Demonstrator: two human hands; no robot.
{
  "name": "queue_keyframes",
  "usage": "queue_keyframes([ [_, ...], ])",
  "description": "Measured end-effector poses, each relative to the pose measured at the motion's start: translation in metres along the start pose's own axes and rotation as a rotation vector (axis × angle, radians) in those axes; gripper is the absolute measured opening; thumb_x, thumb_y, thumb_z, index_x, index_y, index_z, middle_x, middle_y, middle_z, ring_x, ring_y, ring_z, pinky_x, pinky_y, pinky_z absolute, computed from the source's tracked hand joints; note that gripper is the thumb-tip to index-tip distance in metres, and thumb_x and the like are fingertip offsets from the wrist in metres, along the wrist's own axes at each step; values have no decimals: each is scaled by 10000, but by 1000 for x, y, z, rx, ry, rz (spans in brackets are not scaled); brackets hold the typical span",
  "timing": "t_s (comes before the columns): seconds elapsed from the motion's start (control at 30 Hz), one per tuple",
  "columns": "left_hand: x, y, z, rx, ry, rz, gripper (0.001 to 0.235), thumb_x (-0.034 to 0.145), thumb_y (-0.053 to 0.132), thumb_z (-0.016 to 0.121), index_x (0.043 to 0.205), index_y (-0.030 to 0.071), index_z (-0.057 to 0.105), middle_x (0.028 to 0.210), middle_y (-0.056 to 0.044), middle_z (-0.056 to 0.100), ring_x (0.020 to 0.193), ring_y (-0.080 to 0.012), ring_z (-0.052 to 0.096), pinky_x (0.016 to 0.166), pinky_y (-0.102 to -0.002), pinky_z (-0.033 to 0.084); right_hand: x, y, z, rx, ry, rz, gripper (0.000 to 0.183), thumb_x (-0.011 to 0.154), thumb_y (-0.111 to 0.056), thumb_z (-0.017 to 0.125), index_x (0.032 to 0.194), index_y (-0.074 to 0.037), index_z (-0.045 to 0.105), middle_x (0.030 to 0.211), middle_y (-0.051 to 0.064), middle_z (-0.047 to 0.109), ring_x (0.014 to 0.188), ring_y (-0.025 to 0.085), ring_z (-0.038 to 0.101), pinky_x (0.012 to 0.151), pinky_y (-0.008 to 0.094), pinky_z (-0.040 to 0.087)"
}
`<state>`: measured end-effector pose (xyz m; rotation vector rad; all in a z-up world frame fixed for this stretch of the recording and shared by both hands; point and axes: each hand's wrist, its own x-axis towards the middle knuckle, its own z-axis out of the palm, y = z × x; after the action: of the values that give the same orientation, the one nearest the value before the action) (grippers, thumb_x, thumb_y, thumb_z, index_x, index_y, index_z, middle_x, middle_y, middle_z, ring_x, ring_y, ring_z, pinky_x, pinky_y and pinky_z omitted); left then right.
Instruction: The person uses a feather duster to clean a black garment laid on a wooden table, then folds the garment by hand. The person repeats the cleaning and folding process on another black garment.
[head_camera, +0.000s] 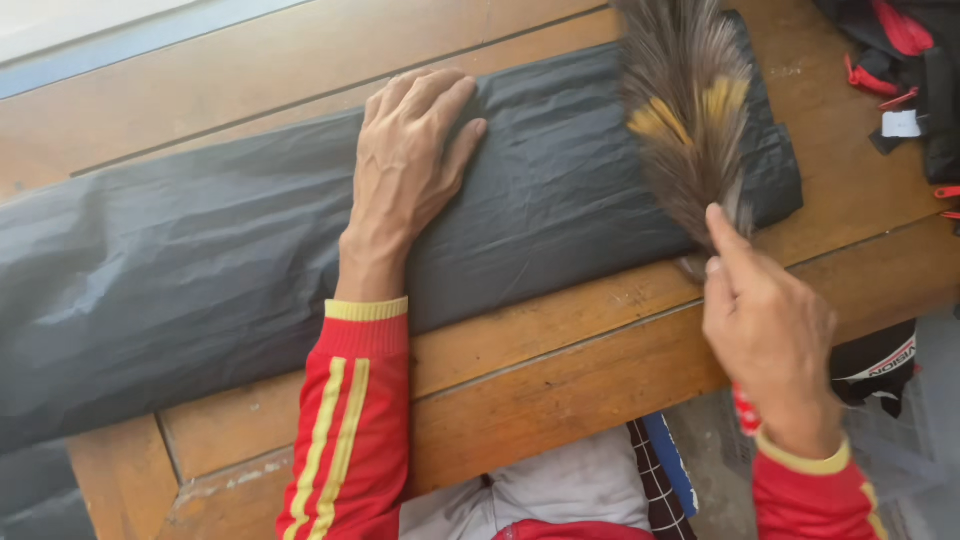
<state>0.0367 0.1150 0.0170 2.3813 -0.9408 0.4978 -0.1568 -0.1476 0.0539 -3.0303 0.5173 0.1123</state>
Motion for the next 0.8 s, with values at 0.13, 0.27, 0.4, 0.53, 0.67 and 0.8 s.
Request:
queue_keyframes([
  [0.13, 1, 1, 0, 1, 53, 9, 234, 937, 187, 641, 1116, 45, 597, 1118, -98, 614, 1013, -308, 556, 862, -437, 424, -34, -45, 2, 133, 337, -384, 396, 969, -37, 530, 1360, -35, 595, 901, 98, 669, 640, 274, 566, 576, 402, 444],
  [0.27, -4, -11, 9, 62, 52, 35, 190, 618, 2, 553, 804, -31, 553, 1160, -190, 581, 977, -367, 518, 844, -452, 442, -57, -73, 8, 22, 103, -406, 500, 876, -168, 530, 1366, -269, 546, 567, -38, 428, 349, 193, 427, 296, 386, 355],
  [0.4, -1, -2, -4, 13, 59, -1, 181, 935, 199, 611, 1029, 45, 598, 1099, -87, 599, 984, -310, 542, 826, -434, 422, -7, -13, 2, -195, 92, -145, 501, 926, -222, 526, 1390, -401, 586, 678, 13, 660, 427, 267, 508, 407, 410, 338],
  [0.53, -1, -3, -5, 14, 69, -4, 202, 924, 220, 614, 1042, 57, 599, 1083, -75, 590, 968, -300, 530, 813, -432, 418, 18, 10, -21, -279, 71, 95, 533, 928, -216, 467, 1431, -328, 603, 856, 243, 716, 741, 526, 657, 547, 595, 464],
  [0.67, -2, -6, -5, -9, 84, -5, 190, 919, 214, 627, 1035, 67, 594, 1050, -71, 579, 935, -295, 518, 807, -427, 419, 10, 27, -6, -319, 453, -135, 405, 1060, -155, 590, 1423, -179, 768, 913, 77, 746, 685, 322, 673, 525, 417, 487],
  [0.8, -8, -8, -3, -5, 101, -2, 195, 938, 206, 617, 1073, 67, 595, 1072, -82, 583, 948, -305, 531, 822, -431, 430, 31, 67, 19, -444, 459, -129, 415, 1044, -183, 584, 1430, -192, 737, 888, 90, 753, 636, 336, 685, 445, 438, 466],
])
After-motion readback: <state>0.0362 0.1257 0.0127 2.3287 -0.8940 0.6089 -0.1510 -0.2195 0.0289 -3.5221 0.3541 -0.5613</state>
